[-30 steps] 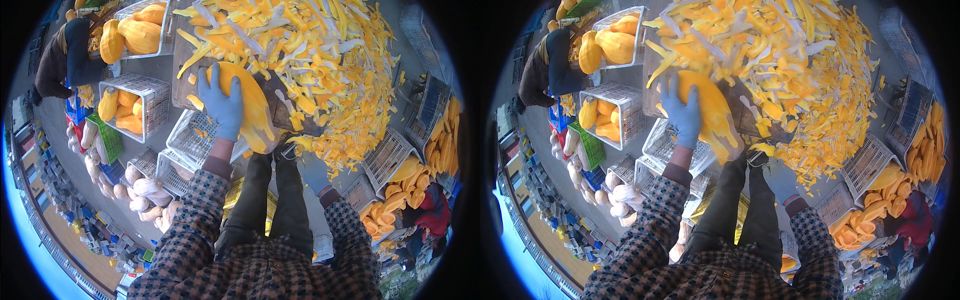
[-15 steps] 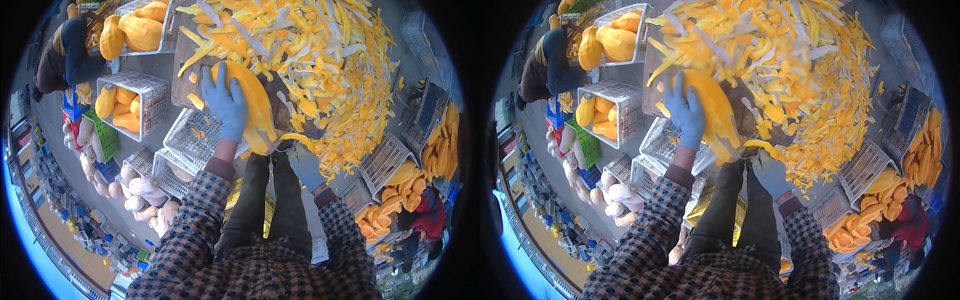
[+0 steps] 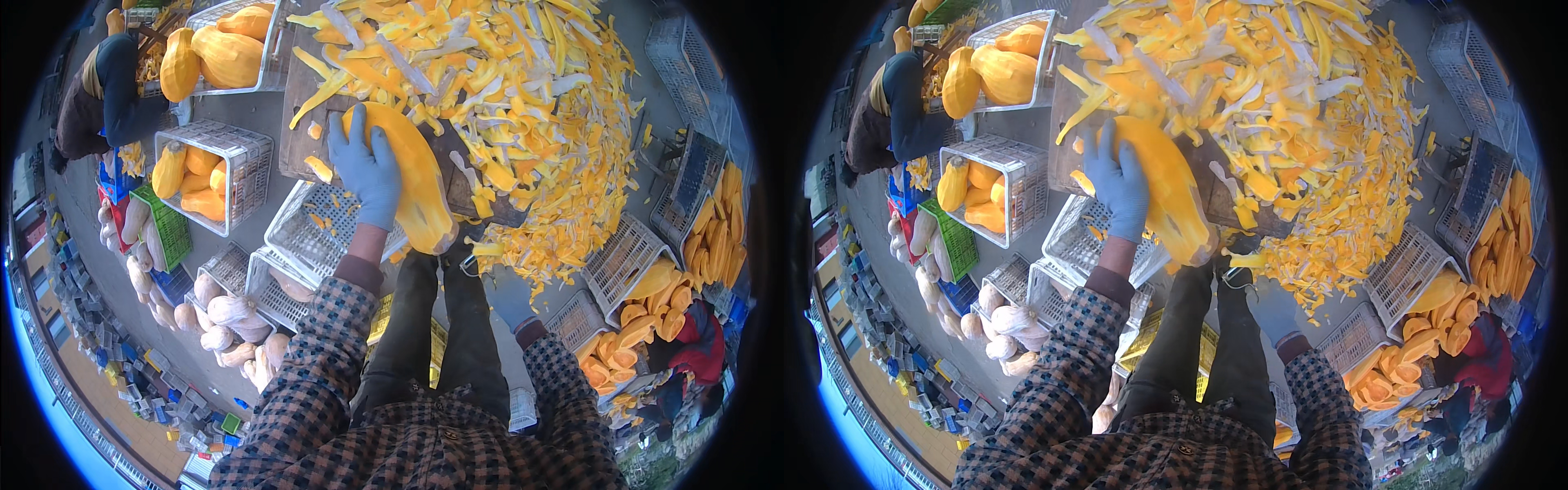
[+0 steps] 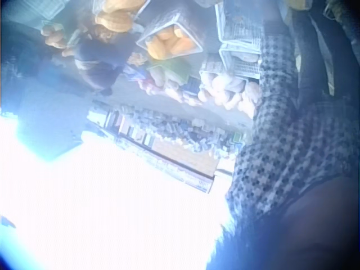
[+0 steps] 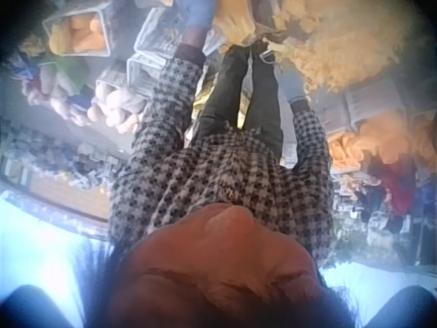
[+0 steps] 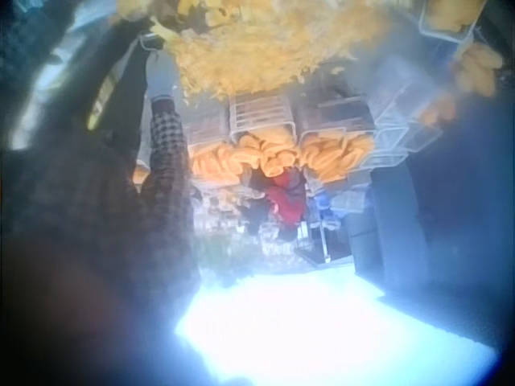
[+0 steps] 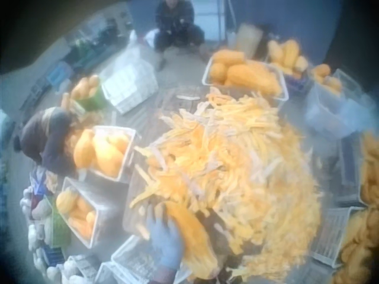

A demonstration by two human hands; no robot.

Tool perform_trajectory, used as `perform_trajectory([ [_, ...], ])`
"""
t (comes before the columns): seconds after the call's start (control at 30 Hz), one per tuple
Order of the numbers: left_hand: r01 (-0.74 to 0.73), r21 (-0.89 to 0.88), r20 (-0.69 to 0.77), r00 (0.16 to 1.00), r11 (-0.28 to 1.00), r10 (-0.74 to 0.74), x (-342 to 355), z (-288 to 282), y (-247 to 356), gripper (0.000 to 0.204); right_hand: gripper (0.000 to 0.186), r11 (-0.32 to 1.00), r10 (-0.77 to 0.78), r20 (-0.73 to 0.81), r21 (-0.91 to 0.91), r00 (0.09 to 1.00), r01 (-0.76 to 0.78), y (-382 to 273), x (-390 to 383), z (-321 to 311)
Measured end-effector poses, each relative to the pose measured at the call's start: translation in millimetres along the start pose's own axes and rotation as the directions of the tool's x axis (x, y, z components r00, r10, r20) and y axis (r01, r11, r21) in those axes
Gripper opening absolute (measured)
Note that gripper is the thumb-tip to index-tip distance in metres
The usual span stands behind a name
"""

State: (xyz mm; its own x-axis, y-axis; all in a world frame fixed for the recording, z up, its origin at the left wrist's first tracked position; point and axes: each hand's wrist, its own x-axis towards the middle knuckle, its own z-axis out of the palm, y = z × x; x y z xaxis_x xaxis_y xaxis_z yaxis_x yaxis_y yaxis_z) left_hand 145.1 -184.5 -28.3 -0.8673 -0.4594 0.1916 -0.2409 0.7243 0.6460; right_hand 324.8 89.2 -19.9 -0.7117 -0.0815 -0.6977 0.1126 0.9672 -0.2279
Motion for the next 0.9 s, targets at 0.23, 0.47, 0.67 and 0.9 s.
perform_trajectory([
  [0.23, 0.233, -0.007, -0.062, 0.971, 0.973, -0.233, -10, 13, 22, 0.042, 0.03, 0.877, -0.369, -0.496, 0.095, 0.786, 0.471, -68, 78, -45],
  [0.47, -0.303, 0.083, 0.095, 0.951, 0.949, 0.295, 12, 14, 6, 0.033, 0.027, 0.945, -0.28, -0.349, 0.063, 0.894, 0.32, -15, 59, -51],
  [0.67, -0.186, 0.033, 0.206, 0.963, 0.982, 0.175, 12, 21, 11, 0.029, 0.027, 0.968, -0.048, -0.329, 0.217, 0.943, 0.125, -3, 22, -87],
  [0.9, -0.22, 0.102, 0.259, 0.948, 0.97, 0.187, 15, 31, 21, 0.026, 0.026, 0.913, -0.392, -0.4, -0.06, 0.829, 0.403, -40, 62, -57],
])
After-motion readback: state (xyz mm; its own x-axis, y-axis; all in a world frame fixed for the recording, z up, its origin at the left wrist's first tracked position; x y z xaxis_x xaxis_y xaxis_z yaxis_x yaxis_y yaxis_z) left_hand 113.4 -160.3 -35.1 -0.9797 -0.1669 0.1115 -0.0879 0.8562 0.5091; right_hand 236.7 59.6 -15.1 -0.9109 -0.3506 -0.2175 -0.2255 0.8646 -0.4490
